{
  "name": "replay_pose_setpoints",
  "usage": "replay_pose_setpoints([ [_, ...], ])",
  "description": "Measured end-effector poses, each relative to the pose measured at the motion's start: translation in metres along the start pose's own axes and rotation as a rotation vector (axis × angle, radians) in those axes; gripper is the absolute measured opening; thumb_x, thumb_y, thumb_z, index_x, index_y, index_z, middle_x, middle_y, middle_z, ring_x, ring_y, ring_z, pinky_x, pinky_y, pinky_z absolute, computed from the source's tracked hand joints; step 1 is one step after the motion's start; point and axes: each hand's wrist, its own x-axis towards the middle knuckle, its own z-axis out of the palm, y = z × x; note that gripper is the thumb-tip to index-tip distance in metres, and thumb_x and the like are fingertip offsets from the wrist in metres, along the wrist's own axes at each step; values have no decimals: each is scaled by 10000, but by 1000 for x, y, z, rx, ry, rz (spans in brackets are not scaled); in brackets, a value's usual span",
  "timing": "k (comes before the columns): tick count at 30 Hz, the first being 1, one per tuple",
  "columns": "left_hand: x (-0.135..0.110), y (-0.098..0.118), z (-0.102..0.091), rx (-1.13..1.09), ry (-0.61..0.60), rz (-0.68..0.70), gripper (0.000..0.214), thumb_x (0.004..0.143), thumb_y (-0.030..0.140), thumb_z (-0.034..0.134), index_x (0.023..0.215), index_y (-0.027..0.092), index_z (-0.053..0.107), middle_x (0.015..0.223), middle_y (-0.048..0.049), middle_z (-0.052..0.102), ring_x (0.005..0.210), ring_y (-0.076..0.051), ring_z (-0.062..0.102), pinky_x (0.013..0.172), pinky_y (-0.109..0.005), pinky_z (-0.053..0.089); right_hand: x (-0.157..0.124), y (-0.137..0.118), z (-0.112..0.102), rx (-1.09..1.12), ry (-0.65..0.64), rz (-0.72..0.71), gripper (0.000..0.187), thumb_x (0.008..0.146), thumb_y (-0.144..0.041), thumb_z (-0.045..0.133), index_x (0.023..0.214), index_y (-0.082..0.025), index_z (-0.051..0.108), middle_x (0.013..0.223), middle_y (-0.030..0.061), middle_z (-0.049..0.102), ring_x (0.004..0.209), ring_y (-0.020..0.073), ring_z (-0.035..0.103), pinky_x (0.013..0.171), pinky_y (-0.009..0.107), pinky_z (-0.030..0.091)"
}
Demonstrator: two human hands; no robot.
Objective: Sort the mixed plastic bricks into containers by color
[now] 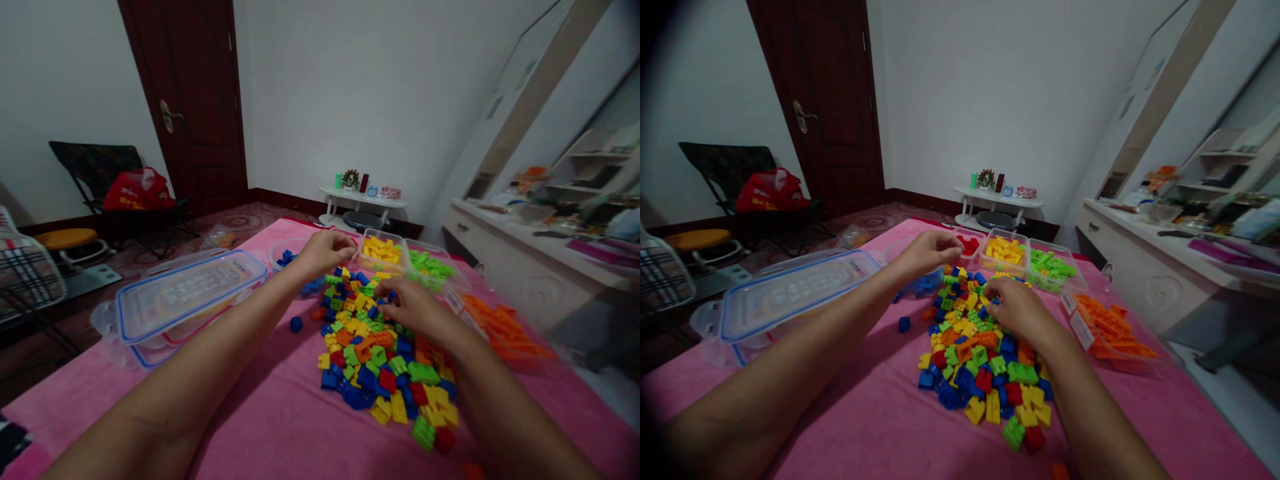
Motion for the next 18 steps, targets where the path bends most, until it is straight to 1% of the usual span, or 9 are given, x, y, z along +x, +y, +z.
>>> replay_pose_setpoints([
  [2,-2,-2,-3,87,-219,-26,222,739,232,572,886,122,698,721,-37,679,602,-110,562,562,-205,397,0,-7,4,11,13,-33,245,701,-174,563,921,-188,670,943,45,664,780,154,571,669,235,384],
  [4,-6,0,-6,218,-403,-37,210,701,196,597,865,138,715,711,-36,686,601,-117,566,564,-211,399,-1,-17,7,46,-16,-92,221,709,-164,553,890,-193,675,908,33,668,780,152,571,679,235,386],
  [5,-9,2,-7,290,-468,-33,210,684,184,606,855,147,722,724,-38,692,613,-122,572,574,-214,404,-2,-22,9,67,-39,-125,212,715,-162,548,879,-196,677,883,27,669,778,151,573,682,235,387],
  [7,-13,10,-9,428,-560,-25,230,662,189,623,865,170,730,772,-38,702,640,-128,583,597,-216,413,-3,-30,11,99,-79,-173,220,721,-149,536,878,-204,680,856,19,672,775,150,578,688,236,388],
  [9,-16,18,-9,553,-639,-11,269,647,217,642,901,201,729,814,-32,706,663,-136,593,603,-215,419,-4,-34,13,99,-85,-190,237,718,-138,534,888,-210,682,868,18,673,789,153,580,700,240,390],
  [12,-21,29,-1,739,-721,-21,307,624,234,668,925,234,728,838,-42,708,720,-180,621,602,-232,440,-3,-31,13,47,-41,-154,233,708,-139,549,886,-212,679,917,28,661,819,163,577,715,247,392],
  [15,-27,36,14,876,-753,-39,354,599,193,686,951,216,718,886,-85,705,804,-240,641,630,-270,475,-2,-22,14,-36,-13,-97,234,713,-156,568,910,-222,674,968,39,640,868,174,576,740,256,391],
  [18,-31,38,27,930,-724,-12,326,640,119,628,955,152,704,916,-149,689,843,-276,647,663,-313,498,-2,-15,18,-108,-49,-65,248,714,-198,605,950,-236,673,982,48,631,900,194,582,758,272,388],
])
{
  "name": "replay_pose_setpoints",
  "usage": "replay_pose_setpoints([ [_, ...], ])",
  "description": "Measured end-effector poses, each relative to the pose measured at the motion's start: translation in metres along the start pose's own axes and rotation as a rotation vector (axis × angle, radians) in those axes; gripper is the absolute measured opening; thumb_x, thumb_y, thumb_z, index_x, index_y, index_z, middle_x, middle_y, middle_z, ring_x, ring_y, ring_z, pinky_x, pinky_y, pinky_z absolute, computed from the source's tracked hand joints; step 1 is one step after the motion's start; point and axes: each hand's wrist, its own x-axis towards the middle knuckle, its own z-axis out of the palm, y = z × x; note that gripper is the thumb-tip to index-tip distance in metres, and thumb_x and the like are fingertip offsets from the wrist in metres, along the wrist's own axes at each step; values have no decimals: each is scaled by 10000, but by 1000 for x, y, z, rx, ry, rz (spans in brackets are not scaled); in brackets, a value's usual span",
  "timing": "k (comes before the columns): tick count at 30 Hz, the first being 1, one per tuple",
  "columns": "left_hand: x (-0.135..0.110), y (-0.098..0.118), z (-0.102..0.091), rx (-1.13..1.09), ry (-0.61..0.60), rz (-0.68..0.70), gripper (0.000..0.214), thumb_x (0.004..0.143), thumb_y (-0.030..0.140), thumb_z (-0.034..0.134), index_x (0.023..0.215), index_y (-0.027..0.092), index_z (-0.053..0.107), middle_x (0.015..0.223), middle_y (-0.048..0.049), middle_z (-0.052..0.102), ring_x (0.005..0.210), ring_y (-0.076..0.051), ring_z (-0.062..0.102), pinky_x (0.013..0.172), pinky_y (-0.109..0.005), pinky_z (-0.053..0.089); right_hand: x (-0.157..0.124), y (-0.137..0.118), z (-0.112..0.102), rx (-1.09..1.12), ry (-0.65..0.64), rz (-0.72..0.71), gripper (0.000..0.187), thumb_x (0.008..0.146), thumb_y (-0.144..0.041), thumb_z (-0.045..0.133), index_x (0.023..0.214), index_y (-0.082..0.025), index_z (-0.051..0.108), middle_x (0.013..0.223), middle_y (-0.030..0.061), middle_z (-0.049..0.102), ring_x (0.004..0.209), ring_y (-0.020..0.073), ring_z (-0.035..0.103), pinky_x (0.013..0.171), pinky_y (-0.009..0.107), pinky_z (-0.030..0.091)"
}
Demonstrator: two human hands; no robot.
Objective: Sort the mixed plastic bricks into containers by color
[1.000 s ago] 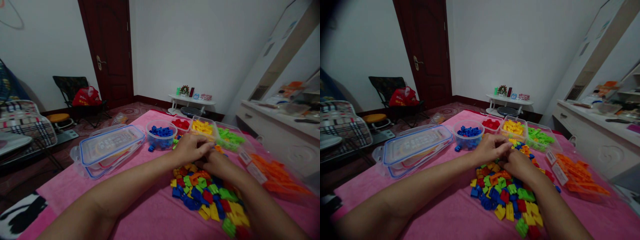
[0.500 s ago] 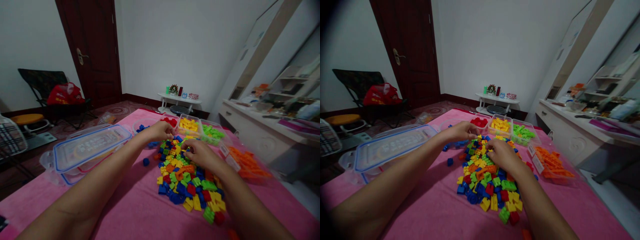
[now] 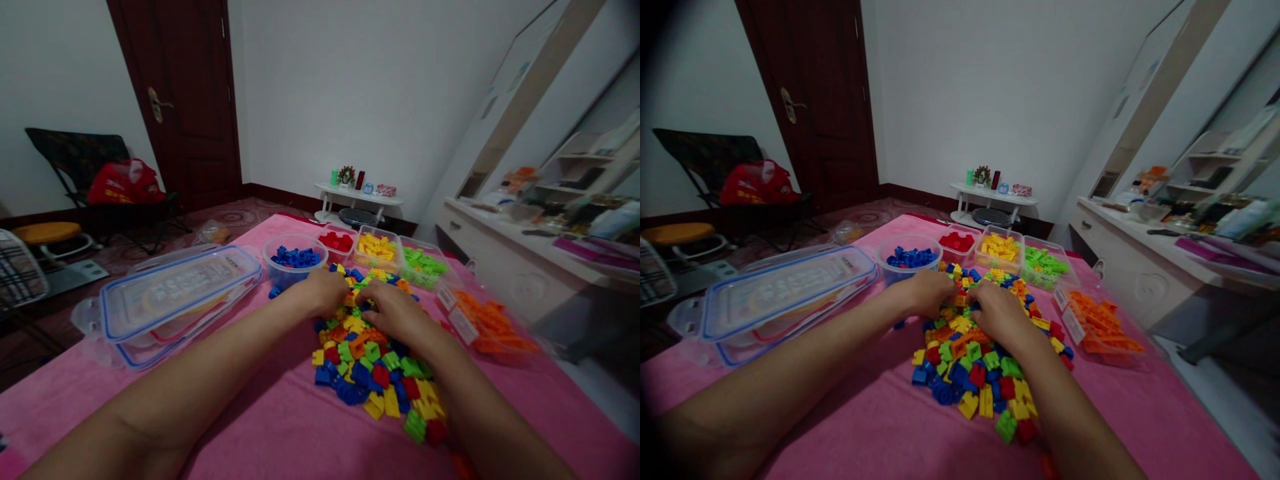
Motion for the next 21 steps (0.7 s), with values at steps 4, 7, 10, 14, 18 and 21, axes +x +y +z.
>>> replay_pose_setpoints([
  [4,0,0,4,-14,37,13,295,660,91,578,929,124,696,924,-165,680,854,-271,646,683,-319,501,1,2,6,-11,-42,31,199,714,-242,635,908,-231,679,934,46,649,873,190,595,724,259,384],
  [7,0,-10,3,-115,65,55,352,636,162,628,984,165,684,926,-107,685,837,-229,635,673,-273,484,2,3,3,10,-42,66,140,706,-247,643,838,-233,687,878,31,670,811,172,602,670,245,376],
  [10,3,-18,0,-376,166,95,352,635,221,642,983,173,672,827,-52,672,728,-173,611,614,-232,460,2,4,-6,59,72,114,145,702,-244,638,835,-219,691,842,28,679,764,167,601,638,244,378],
  [14,11,-13,-2,-1051,226,-41,250,723,208,555,956,143,620,791,-31,615,612,-115,574,553,-216,462,2,1,-22,178,379,112,154,720,-248,626,855,-196,679,790,25,668,655,146,577,600,251,394],
  [18,20,-3,2,-1901,31,-73,258,834,366,463,969,161,542,833,-26,559,607,-110,597,517,-225,498,1,-8,-29,325,614,23,134,727,-211,620,853,-183,657,840,31,655,643,131,577,606,257,435],
  [21,23,0,7,-2219,-193,39,378,825,507,478,949,152,522,761,-28,541,591,-123,603,435,-176,457,1,-15,-28,404,614,-86,214,720,-190,637,934,-182,645,934,44,638,667,127,587,608,261,459],
])
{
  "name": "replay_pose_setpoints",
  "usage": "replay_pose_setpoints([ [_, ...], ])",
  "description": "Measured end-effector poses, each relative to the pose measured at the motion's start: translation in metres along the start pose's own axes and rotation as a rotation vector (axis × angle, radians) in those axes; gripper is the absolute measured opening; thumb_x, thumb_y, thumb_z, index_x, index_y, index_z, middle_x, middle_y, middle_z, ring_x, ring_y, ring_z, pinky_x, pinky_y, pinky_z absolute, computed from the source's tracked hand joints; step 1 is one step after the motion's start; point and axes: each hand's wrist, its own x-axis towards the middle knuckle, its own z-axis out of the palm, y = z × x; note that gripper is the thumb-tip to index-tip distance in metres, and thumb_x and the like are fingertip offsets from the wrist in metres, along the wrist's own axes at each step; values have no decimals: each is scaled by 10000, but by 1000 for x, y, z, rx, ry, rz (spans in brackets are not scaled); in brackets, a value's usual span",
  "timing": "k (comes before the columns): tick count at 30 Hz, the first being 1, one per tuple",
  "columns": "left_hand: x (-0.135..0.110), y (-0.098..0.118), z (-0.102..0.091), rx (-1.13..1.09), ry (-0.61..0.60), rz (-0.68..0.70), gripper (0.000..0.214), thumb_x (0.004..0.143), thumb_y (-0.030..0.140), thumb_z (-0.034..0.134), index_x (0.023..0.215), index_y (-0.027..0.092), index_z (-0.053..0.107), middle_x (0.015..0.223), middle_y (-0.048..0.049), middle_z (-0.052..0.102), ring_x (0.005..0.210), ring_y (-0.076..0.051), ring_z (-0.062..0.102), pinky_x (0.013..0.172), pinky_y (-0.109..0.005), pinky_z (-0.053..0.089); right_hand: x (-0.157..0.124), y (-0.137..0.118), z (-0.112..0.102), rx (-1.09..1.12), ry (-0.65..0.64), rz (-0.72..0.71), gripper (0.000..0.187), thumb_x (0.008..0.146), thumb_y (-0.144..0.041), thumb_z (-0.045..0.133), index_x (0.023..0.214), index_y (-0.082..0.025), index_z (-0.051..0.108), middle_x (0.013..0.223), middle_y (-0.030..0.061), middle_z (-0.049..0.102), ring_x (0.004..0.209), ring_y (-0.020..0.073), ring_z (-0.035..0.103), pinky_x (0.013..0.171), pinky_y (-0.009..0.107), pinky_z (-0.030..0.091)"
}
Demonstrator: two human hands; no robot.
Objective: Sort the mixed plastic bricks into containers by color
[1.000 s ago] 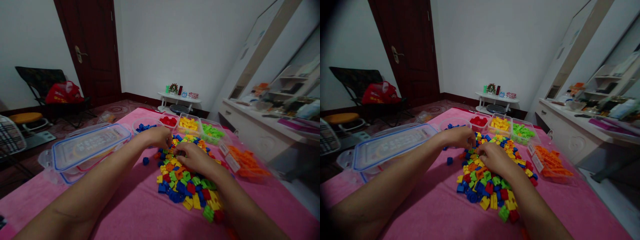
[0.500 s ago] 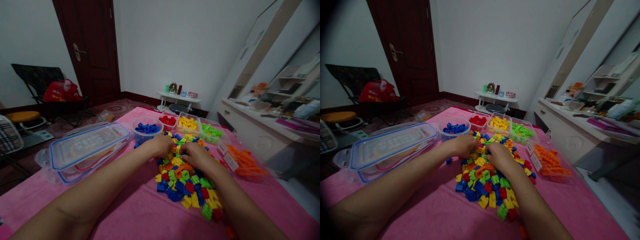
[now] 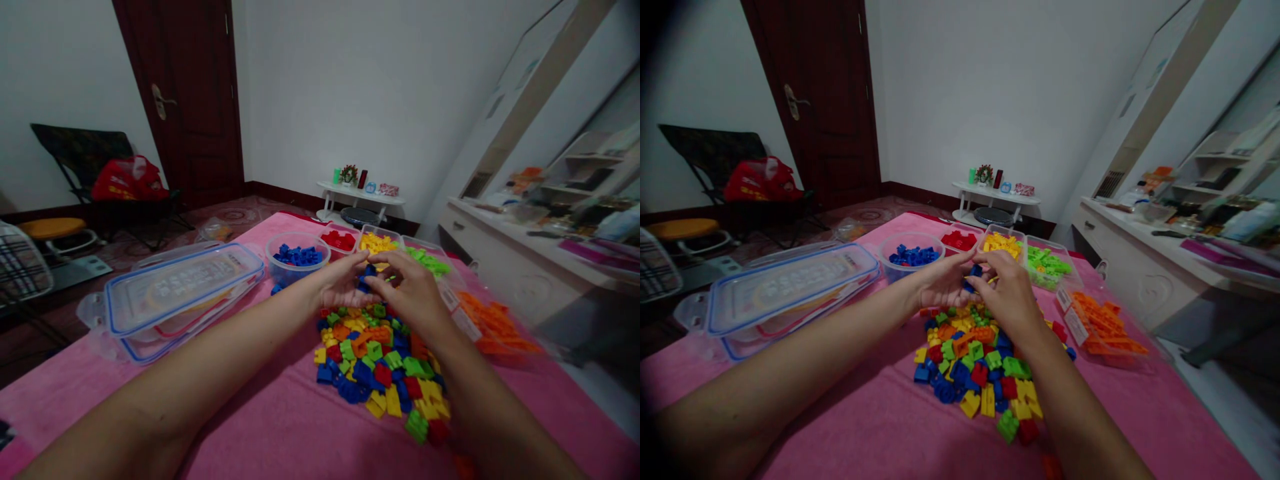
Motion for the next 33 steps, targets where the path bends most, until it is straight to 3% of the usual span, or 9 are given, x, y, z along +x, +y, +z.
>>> replay_pose_setpoints([
  [3,-1,2,1,-79,-25,25,270,852,414,501,915,153,528,683,-6,517,499,-68,532,349,-91,308,-2,-5,2,43,55,-25,178,742,-182,626,919,-183,647,994,47,622,688,120,593,614,258,469],
  [7,-9,20,-6,108,153,178,149,865,244,489,835,119,563,658,-6,526,432,-11,401,352,-86,208,-3,-11,3,38,104,-22,114,794,-197,584,882,-195,655,952,33,637,708,125,592,608,253,459],
  [12,-28,53,-40,920,554,529,214,797,297,559,789,102,646,614,-7,563,506,-64,472,451,-155,333,-9,-22,15,21,-128,-54,88,795,-169,572,813,-196,654,831,19,643,761,149,588,707,281,451],
  [14,-36,60,-52,1216,628,521,194,753,278,599,793,108,683,655,-21,621,598,-100,541,533,-180,385,-14,-28,24,23,-224,-50,93,799,-171,567,823,-199,653,850,21,646,787,152,589,743,290,446],
  [16,-40,64,-59,1376,639,484,207,730,263,615,837,114,711,736,-43,675,690,-133,588,607,-206,415,-18,-36,32,28,-318,-34,113,810,-185,557,860,-205,656,896,28,648,811,153,591,768,293,444],
  [22,-38,70,-58,1318,744,628,277,766,300,591,921,112,721,830,-92,701,747,-150,602,679,-246,439,-17,-63,56,11,-544,-120,270,788,-150,545,1038,-205,631,1061,55,623,1004,181,560,869,307,421],
  [27,-39,74,-53,1232,789,715,265,774,284,579,915,107,718,844,-92,695,757,-142,589,702,-254,437,-7,-84,85,-180,-649,-265,384,824,-259,516,1205,-213,535,1216,84,561,986,199,584,816,307,446],
  [33,-43,73,-43,1235,777,738,247,776,254,571,896,101,723,809,-85,698,727,-140,587,669,-245,431,-2,-100,128,-447,-664,-367,319,871,-310,427,1088,-155,602,1157,158,599,916,266,606,686,369,468],
])
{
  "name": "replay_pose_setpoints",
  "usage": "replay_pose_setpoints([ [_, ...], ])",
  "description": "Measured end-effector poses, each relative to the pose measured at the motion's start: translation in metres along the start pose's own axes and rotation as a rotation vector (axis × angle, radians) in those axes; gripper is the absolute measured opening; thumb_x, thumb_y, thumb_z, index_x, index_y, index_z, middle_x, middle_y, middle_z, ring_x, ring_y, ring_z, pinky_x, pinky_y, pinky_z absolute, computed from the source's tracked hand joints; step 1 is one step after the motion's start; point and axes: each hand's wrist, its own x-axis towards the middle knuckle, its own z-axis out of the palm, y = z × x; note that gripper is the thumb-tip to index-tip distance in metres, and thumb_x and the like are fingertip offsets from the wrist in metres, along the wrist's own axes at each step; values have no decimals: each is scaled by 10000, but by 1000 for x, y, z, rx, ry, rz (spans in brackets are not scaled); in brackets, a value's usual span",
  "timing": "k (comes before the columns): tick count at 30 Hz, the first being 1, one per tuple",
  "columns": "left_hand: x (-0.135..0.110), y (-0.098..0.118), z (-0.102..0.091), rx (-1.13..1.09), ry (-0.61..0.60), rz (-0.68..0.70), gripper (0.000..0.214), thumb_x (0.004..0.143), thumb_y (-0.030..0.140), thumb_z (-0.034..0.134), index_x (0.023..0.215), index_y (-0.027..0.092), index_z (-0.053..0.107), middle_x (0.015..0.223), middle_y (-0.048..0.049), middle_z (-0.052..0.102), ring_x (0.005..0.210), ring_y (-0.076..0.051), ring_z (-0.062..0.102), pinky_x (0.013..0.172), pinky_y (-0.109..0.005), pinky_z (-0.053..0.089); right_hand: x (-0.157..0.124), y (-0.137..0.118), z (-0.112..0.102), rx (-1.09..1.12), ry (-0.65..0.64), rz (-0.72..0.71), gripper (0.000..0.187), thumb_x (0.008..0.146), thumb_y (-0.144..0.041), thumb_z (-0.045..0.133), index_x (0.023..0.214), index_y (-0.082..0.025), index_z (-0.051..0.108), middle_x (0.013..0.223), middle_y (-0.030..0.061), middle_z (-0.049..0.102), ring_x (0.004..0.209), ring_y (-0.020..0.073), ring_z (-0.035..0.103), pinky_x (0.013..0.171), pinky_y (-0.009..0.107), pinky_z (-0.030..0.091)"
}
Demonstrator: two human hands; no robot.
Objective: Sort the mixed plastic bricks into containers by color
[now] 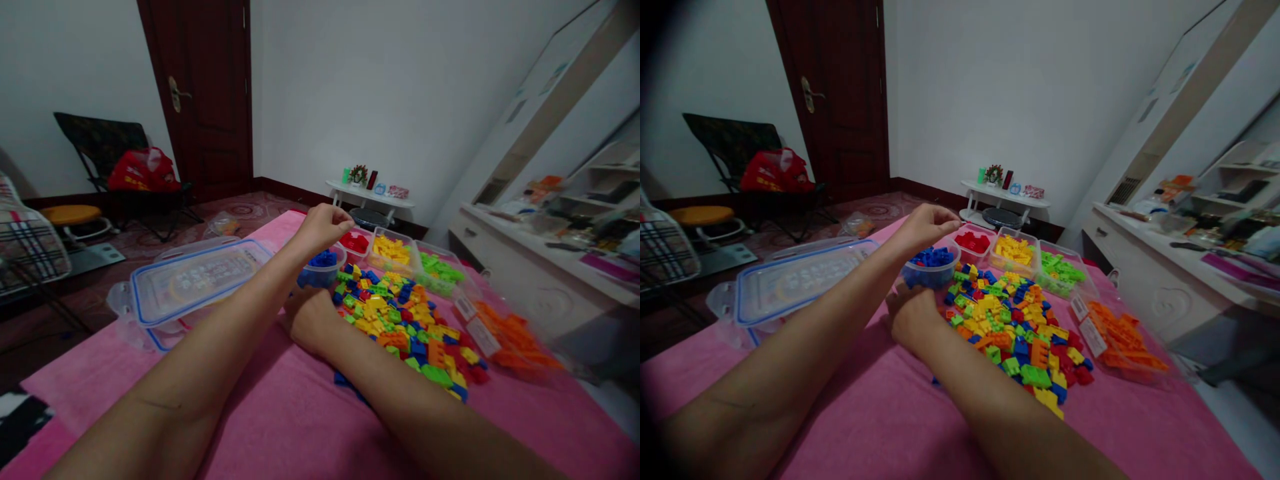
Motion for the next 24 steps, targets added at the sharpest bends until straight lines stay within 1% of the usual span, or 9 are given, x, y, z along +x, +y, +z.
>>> replay_pose_setpoints([
  [3,-2,3,4,14,-11,17,245,777,249,568,897,105,726,809,-81,702,721,-140,587,652,-237,430,7,-4,9,-16,-53,-17,278,868,-218,419,996,-109,640,1034,178,636,953,280,590,724,387,469],
  [7,-6,7,15,18,-54,47,246,780,243,560,907,117,729,815,-75,706,730,-145,596,641,-231,429,-1,5,14,43,-80,83,308,828,-86,397,1039,-93,620,1095,182,610,939,234,597,730,330,470],
  [10,-10,10,24,2,-99,84,245,778,237,555,911,120,725,808,-68,704,731,-147,600,640,-230,426,-20,12,6,82,-104,155,356,808,-55,384,1074,-126,610,1099,161,609,872,214,618,673,303,465],
  [13,-13,12,32,9,-151,121,237,776,233,541,877,116,720,754,-48,688,684,-134,586,615,-221,412,-42,21,-12,169,-132,191,288,786,-76,438,952,-160,657,967,116,652,830,201,625,678,284,451],
  [14,-14,12,34,15,-168,132,238,779,237,532,862,112,717,724,-40,678,657,-127,577,599,-218,404,-50,25,-18,216,-105,197,260,779,-84,455,902,-171,667,930,97,657,829,191,622,698,277,447],
  [16,-16,11,39,14,-186,157,244,784,245,518,838,104,710,687,-31,662,617,-118,559,576,-212,389,-63,39,-30,316,17,214,226,768,-94,485,851,-186,673,902,66,659,838,169,609,740,262,439],
  [20,-22,9,54,4,-215,206,256,786,248,506,852,101,706,718,-40,672,629,-120,566,578,-210,391,-86,83,-43,394,305,348,193,743,-107,533,844,-188,677,889,40,674,850,162,597,784,265,432],
  [22,-26,8,63,16,-281,215,253,787,236,500,879,115,703,750,-40,683,659,-125,582,601,-209,406,-97,109,-40,377,359,424,185,740,-132,549,853,-189,684,902,38,684,846,170,603,775,274,439],
  [24,-32,7,73,55,-367,225,252,791,223,496,914,134,698,814,-41,697,728,-137,603,652,-214,429,-106,133,-33,348,353,524,191,750,-164,556,881,-180,694,897,45,695,831,178,615,760,282,447],
])
